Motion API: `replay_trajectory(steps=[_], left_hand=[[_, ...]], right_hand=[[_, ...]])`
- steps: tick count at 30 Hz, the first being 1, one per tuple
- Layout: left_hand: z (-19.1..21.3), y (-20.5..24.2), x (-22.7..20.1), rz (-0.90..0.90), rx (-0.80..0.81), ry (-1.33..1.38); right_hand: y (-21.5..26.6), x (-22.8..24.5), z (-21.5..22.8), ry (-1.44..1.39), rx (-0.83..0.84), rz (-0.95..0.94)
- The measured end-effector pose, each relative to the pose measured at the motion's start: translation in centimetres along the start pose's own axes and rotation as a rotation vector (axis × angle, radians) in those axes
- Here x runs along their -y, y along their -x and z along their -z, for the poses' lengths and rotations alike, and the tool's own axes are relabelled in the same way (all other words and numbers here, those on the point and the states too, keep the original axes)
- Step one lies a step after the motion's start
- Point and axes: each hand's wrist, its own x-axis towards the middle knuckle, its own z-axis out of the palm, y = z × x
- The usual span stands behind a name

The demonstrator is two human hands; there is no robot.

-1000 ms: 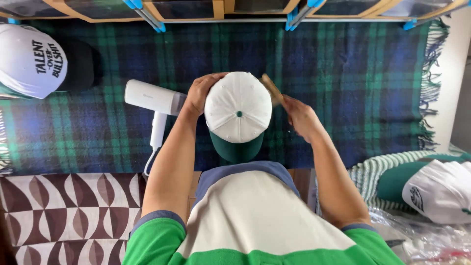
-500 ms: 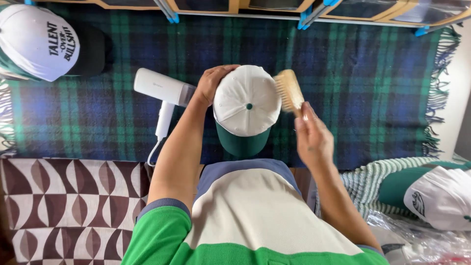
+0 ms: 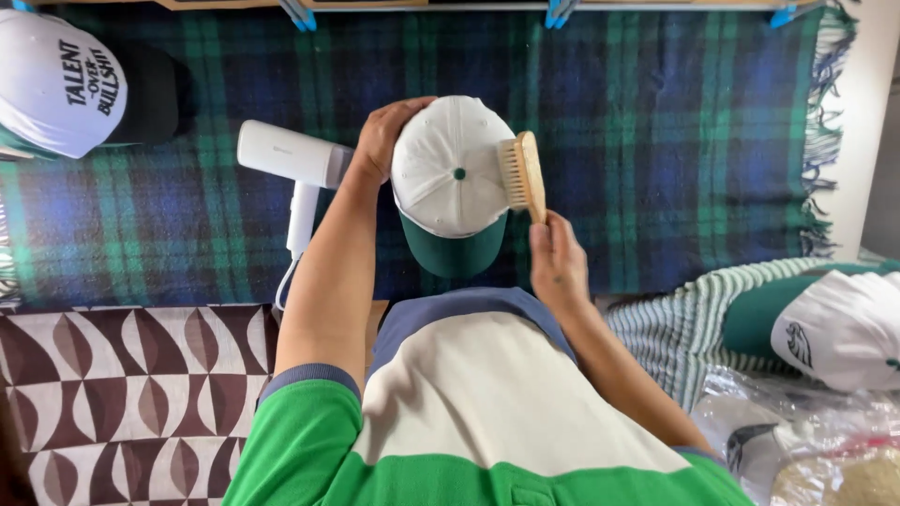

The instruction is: Cleaning a baseball cap by brushing its interior and exterior surfaces systematically.

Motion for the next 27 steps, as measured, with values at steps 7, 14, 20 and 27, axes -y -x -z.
replay_trajectory(steps=[7, 14, 20, 27], left_hand=[[0.3, -0.7, 1.7, -0.01, 0.022, -0.002], [1.6, -1.3, 2.3, -0.165, 0.127, -0.309], [0.9, -0.7, 0.4, 0.024, 0.093, -0.145], [0.1, 0.6, -2.0, 0.14, 0.047, -0.092]], right_hand=[[0.4, -7.7, -5.4, -0.235, -0.01, -0.276], [1.7, -1.7, -3.0, -0.296, 0.088, -0.389], [3.2, -3.6, -4.0, 0.014, 0.118, 0.036], [4.1, -2.2, -2.3, 0.064, -0.057, 0.217]])
